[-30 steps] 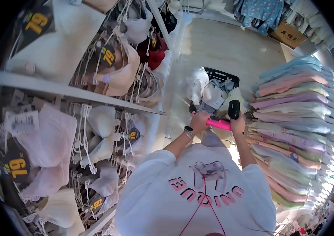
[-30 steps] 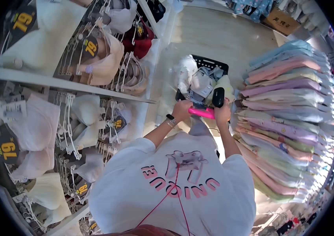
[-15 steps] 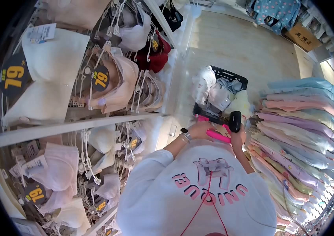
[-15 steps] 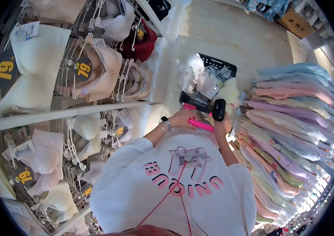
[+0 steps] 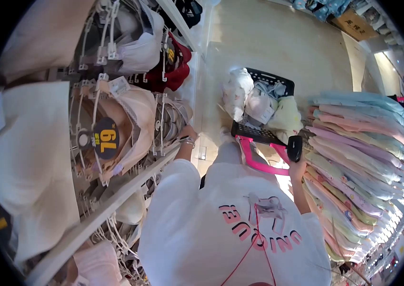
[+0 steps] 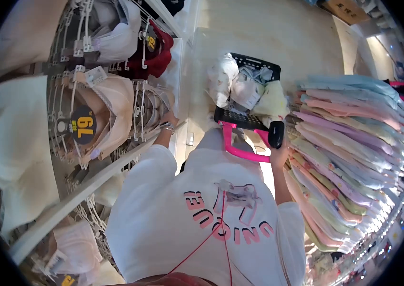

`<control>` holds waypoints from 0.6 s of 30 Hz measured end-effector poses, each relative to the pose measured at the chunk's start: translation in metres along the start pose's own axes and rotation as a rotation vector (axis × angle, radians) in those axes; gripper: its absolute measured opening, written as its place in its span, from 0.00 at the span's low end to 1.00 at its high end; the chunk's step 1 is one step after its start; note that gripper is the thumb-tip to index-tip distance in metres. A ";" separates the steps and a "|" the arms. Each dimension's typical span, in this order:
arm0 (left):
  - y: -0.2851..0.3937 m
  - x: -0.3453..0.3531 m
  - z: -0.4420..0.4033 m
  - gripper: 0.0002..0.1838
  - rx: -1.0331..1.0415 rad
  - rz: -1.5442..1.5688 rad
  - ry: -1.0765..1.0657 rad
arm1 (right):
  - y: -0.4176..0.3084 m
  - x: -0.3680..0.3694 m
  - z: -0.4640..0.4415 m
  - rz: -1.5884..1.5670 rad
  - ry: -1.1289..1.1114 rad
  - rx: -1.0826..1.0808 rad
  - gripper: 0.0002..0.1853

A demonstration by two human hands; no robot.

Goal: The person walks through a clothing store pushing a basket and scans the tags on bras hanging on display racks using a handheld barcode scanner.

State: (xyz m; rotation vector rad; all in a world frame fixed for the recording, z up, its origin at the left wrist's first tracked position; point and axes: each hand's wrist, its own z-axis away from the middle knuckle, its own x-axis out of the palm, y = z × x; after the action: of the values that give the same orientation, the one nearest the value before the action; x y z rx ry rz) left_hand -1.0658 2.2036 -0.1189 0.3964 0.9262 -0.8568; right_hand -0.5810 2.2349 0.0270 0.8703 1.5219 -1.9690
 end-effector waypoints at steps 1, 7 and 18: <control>-0.010 0.016 -0.011 0.22 0.042 0.015 -0.124 | -0.006 -0.003 0.002 0.026 -0.015 0.048 0.22; -0.014 0.016 -0.017 0.14 -0.068 0.083 -0.104 | -0.008 -0.001 0.003 -0.055 0.015 0.143 0.22; -0.022 0.006 -0.009 0.17 0.041 0.469 -0.116 | -0.010 -0.002 0.003 -0.017 0.045 0.105 0.19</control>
State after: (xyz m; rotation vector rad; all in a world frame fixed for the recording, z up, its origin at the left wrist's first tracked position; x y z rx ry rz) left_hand -1.0860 2.1932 -0.1282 0.5663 0.6699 -0.4638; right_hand -0.5876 2.2345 0.0357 0.9530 1.4663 -2.0700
